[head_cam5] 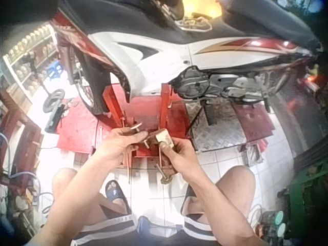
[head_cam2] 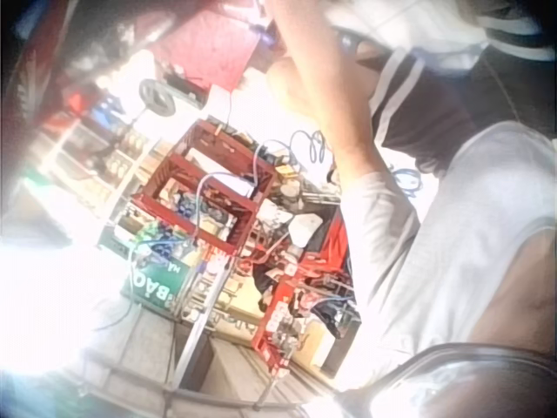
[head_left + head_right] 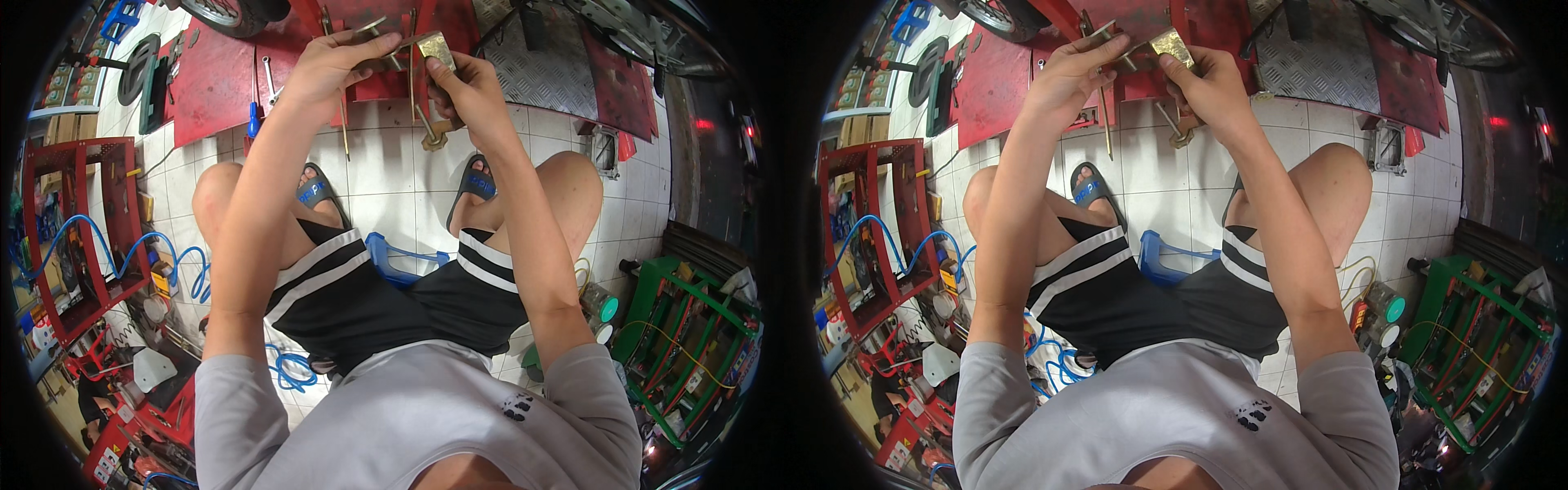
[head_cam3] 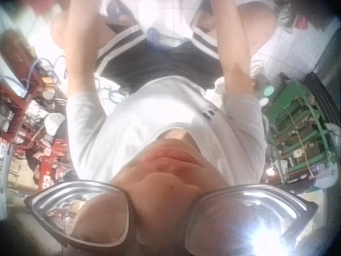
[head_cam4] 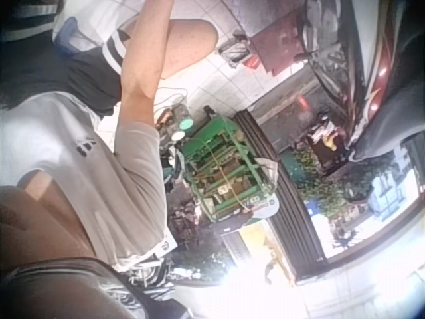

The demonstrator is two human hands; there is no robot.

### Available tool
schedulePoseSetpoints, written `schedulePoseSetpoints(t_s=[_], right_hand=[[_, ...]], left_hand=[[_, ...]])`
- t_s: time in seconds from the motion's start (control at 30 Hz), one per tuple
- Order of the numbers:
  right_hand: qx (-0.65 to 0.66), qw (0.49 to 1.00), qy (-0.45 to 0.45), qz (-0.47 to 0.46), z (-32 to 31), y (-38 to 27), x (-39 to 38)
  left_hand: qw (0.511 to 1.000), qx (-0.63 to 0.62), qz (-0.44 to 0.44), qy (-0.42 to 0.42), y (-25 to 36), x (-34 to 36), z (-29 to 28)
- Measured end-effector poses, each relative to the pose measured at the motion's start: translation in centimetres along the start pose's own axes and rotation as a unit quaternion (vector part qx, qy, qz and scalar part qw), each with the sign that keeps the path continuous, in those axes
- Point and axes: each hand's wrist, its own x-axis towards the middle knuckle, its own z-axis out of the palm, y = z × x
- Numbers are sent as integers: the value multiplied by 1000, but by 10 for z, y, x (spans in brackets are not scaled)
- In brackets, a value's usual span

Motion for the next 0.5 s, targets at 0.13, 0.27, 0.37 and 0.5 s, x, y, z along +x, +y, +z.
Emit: schedulePoseSetpoints(t_s=[0.13,0.27,0.37,0.5], right_hand=[[11,1000,-1,0,-2,4,2],[3,1000,3,8,0,-2,0],[16,1000,8,6,1,3,2],[-7,1000,5,-7,3,2,1]], left_hand=[[994,-65,-14,-86,1,2,-5],[1000,20,-1,-13,4,-3,1],[1000,-5,9,-22,3,-1,1],[999,32,17,-4,3,-1,1]])
